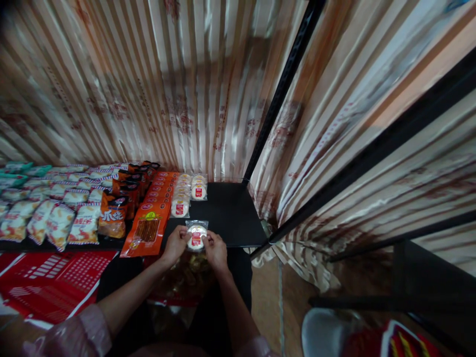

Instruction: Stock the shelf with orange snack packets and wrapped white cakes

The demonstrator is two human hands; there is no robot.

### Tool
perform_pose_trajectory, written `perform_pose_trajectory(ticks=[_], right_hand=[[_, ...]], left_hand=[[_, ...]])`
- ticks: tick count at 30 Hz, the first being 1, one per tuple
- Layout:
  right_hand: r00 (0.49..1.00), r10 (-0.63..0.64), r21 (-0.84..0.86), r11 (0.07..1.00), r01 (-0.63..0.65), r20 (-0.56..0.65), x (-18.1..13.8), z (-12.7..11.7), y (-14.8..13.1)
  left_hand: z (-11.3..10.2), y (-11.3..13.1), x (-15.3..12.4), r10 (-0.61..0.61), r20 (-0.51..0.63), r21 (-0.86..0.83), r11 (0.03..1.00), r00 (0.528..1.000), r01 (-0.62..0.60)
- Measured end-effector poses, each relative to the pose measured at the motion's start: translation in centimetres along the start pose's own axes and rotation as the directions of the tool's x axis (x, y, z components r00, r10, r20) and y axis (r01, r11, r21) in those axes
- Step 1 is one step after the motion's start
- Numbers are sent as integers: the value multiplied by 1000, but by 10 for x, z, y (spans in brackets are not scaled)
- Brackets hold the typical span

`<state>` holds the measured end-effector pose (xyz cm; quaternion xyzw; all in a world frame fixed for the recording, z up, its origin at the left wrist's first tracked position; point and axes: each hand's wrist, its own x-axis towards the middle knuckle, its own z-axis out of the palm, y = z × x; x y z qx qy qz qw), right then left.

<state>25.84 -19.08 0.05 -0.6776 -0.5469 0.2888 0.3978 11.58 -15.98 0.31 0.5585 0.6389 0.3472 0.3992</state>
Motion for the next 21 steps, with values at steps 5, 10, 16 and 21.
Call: perform_pose_trajectory(ticks=[5,10,16,21], right_hand=[[1000,12,-59,998,-13,-24,9,-3,-2],[1000,18,-91,996,-20,-21,18,-2,-2],[998,67,-162,985,-66,-3,28,-4,-2],[996,86,-259,962,-87,-15,35,-6,-3]], left_hand=[[-2,17,2,-10,12,71,997,1000,9],[-3,29,5,10,-33,229,973,999,-2],[3,33,14,-41,-36,210,977,999,47],[7,31,17,-19,-39,193,981,999,27]])
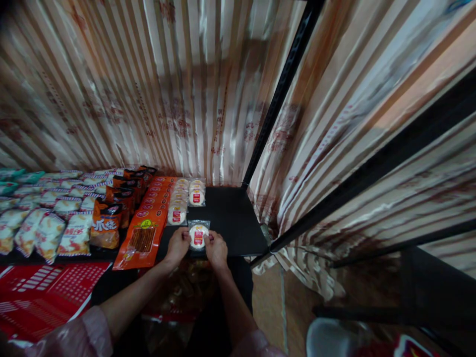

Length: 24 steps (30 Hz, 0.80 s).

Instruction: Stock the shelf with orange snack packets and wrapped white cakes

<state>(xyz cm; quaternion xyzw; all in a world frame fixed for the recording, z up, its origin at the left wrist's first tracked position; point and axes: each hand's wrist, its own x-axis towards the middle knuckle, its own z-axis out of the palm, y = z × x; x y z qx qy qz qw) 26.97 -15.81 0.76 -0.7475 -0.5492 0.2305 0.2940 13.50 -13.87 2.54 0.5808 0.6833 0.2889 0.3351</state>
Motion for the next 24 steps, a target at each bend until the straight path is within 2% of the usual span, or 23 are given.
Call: perform_pose_trajectory(ticks=[7,16,24], right_hand=[[1000,-5,-31,1000,4,-25,12,1,-5],[1000,14,-44,999,-15,-25,27,4,-6],[1000,10,-50,999,-11,-17,40,4,-3]], left_hand=[[1,5,5,-9,-19,97,995,1000,11],[5,11,18,-51,33,41,998,998,50],[13,11,27,-19,48,2,1000,999,19]])
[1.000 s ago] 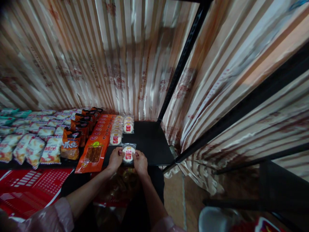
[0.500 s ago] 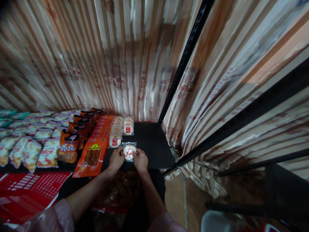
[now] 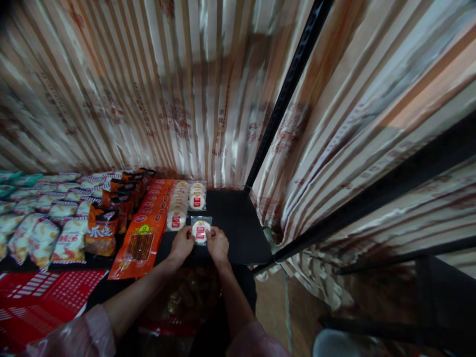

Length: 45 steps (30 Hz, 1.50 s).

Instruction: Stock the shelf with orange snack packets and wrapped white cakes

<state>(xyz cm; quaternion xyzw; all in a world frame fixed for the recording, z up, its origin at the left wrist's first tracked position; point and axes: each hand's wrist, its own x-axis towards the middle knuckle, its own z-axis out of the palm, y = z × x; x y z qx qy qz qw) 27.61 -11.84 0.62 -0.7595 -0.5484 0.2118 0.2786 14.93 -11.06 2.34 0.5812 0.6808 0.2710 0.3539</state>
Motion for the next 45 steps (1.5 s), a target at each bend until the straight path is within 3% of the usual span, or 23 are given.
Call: perform_pose_trajectory(ticks=[24,45], right_hand=[[998,29,47,999,-27,-47,42,11,-12],[997,48,35,998,-46,-61,70,24,-24]], left_hand=[[1,24,14,37,12,-52,998,999,-36],[11,30,32,68,-27,-87,994,997,-70]])
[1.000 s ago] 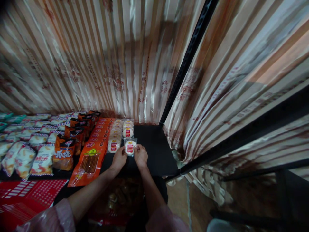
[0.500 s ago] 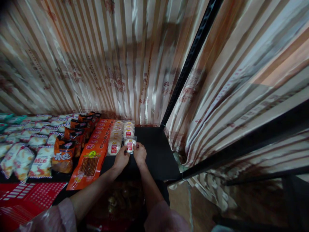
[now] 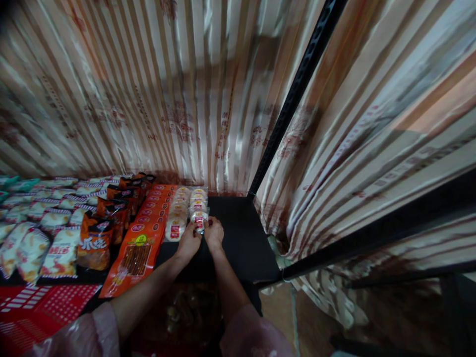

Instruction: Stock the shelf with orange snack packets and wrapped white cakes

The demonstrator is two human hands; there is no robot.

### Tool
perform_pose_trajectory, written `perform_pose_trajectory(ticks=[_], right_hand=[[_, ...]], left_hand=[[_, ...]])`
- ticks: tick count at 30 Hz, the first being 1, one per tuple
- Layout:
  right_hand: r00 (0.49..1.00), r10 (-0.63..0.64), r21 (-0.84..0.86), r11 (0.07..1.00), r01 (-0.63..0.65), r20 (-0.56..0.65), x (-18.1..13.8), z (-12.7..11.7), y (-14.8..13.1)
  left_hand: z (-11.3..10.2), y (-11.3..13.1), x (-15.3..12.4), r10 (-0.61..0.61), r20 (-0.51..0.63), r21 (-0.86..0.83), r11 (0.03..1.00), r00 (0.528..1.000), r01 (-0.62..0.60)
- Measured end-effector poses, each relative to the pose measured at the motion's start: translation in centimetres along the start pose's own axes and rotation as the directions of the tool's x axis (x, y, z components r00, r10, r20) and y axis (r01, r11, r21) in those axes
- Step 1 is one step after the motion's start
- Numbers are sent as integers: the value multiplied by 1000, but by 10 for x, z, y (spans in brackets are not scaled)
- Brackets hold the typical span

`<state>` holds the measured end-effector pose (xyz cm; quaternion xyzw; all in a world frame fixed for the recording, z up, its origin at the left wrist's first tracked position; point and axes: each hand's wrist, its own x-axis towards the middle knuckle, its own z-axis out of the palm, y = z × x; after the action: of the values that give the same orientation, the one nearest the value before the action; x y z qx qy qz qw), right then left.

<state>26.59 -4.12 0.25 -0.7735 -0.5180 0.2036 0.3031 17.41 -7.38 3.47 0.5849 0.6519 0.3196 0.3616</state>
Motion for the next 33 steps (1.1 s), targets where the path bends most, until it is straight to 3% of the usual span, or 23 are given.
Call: perform_pose_trajectory(ticks=[22,33], right_hand=[[1000,-8,-7,1000,8,31,18,7,-7],[998,-50,8,999,50,-27,19,15,-2]], left_hand=[[-2,0,9,-7,47,56,998,999,4],[1,-2,13,-28,58,65,998,998,24]])
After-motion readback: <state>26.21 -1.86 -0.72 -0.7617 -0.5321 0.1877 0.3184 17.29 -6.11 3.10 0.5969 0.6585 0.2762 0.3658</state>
